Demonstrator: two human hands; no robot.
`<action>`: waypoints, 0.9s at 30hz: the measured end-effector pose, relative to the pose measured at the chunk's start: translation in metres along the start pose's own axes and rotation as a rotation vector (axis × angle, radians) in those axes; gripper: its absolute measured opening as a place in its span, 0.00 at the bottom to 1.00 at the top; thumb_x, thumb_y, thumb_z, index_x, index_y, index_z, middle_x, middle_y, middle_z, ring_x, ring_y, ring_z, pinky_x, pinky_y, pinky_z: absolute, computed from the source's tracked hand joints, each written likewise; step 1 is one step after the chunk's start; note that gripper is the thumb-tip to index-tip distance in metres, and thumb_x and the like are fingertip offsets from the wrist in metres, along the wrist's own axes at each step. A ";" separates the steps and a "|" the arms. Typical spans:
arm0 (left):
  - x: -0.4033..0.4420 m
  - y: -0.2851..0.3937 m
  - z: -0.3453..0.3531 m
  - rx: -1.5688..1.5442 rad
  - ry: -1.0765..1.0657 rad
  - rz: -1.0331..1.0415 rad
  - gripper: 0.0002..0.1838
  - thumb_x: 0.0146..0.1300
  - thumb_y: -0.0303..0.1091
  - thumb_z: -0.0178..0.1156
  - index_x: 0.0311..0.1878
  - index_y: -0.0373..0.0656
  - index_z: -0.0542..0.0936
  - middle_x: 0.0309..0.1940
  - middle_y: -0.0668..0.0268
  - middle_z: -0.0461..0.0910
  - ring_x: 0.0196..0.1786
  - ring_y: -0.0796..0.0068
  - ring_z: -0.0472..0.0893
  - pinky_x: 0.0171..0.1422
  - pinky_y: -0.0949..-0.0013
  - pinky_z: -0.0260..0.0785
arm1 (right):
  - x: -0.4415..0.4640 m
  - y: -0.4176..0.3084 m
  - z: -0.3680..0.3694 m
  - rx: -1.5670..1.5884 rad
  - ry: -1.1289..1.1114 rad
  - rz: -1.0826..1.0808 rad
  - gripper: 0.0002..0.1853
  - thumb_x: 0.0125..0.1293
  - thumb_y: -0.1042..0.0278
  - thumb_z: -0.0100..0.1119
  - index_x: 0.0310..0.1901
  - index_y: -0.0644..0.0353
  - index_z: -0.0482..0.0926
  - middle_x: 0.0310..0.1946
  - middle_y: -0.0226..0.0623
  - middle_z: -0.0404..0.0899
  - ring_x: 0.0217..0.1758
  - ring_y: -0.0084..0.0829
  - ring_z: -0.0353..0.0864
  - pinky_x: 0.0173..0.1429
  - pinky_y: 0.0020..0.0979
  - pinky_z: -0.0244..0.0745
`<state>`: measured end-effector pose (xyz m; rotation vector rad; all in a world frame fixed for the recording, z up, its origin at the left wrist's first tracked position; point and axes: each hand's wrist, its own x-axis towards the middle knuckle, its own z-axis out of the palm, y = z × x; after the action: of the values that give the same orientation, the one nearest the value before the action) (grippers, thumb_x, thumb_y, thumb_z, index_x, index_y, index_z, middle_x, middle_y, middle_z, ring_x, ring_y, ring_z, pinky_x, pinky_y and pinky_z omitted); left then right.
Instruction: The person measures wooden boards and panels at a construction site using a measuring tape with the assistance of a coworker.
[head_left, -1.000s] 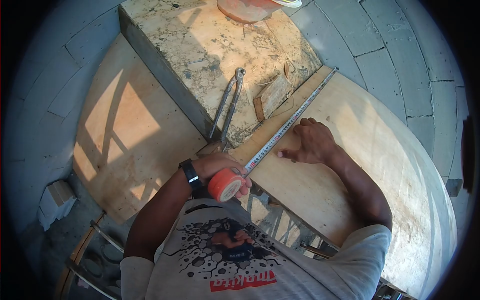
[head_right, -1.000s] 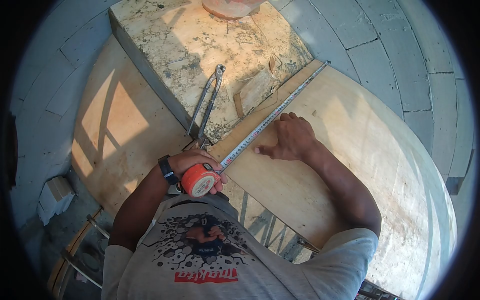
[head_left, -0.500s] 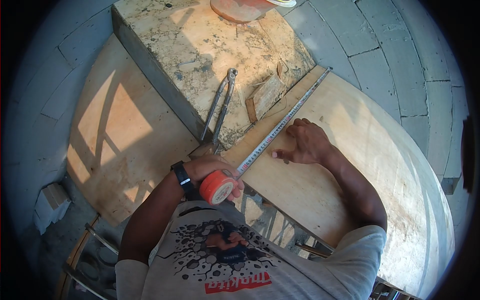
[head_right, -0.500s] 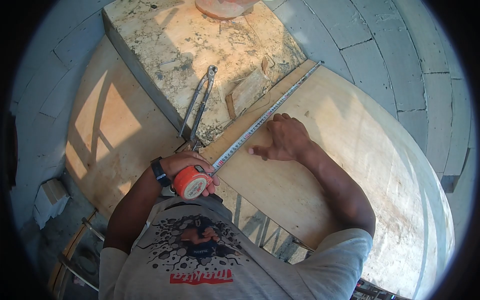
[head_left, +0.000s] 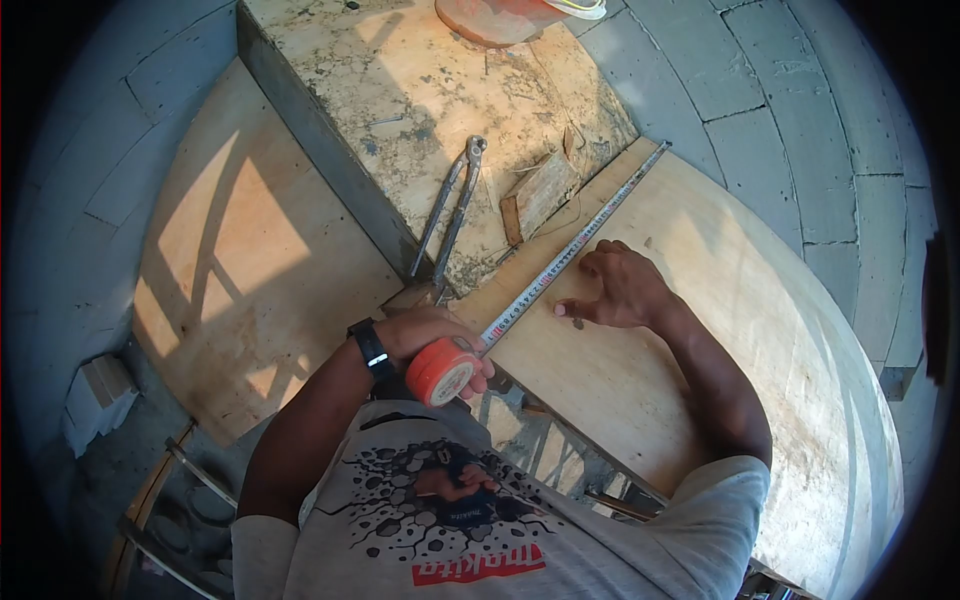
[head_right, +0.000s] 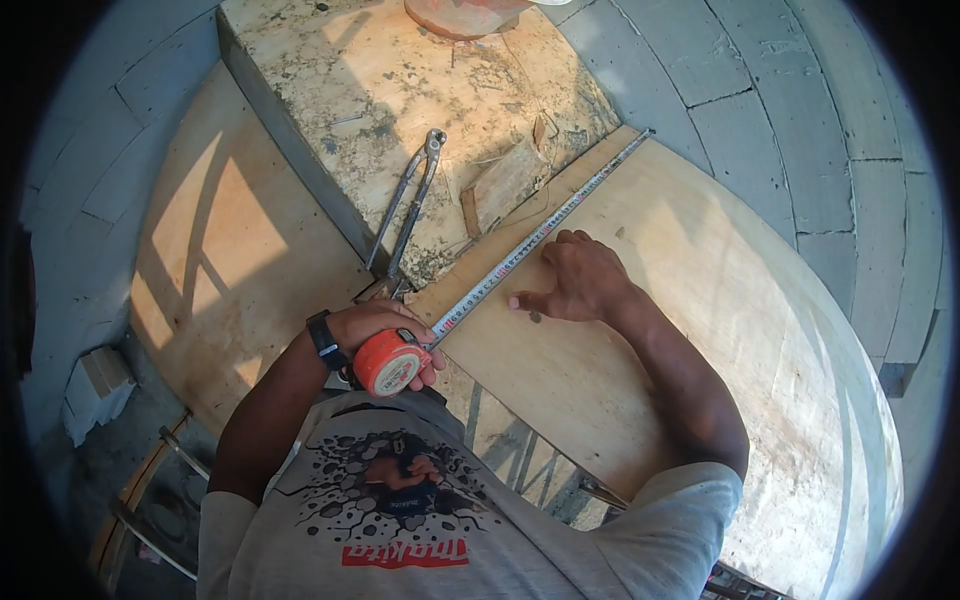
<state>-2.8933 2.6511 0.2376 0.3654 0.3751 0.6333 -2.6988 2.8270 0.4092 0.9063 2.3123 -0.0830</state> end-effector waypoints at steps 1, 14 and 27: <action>0.000 0.000 0.000 -0.002 0.001 -0.001 0.20 0.70 0.38 0.55 0.51 0.26 0.81 0.40 0.47 0.86 0.38 0.62 0.88 0.46 0.67 0.82 | 0.000 0.000 0.000 -0.003 -0.004 0.001 0.40 0.52 0.32 0.70 0.47 0.69 0.82 0.42 0.48 0.79 0.57 0.46 0.77 0.61 0.44 0.74; 0.000 -0.001 0.000 0.042 0.006 0.043 0.20 0.70 0.37 0.55 0.50 0.26 0.82 0.40 0.48 0.86 0.38 0.63 0.88 0.45 0.67 0.82 | -0.001 -0.024 -0.009 -0.162 -0.084 0.055 0.57 0.48 0.16 0.60 0.57 0.72 0.78 0.51 0.54 0.79 0.61 0.48 0.76 0.67 0.43 0.71; -0.001 0.000 0.001 0.063 0.016 0.039 0.20 0.71 0.37 0.55 0.51 0.26 0.81 0.40 0.48 0.86 0.39 0.62 0.88 0.46 0.68 0.82 | -0.003 -0.034 -0.008 -0.213 -0.082 0.081 0.58 0.46 0.14 0.58 0.52 0.75 0.80 0.52 0.54 0.79 0.62 0.47 0.75 0.66 0.43 0.69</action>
<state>-2.8933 2.6506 0.2384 0.4293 0.4046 0.6642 -2.7228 2.8019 0.4110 0.8700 2.1578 0.1554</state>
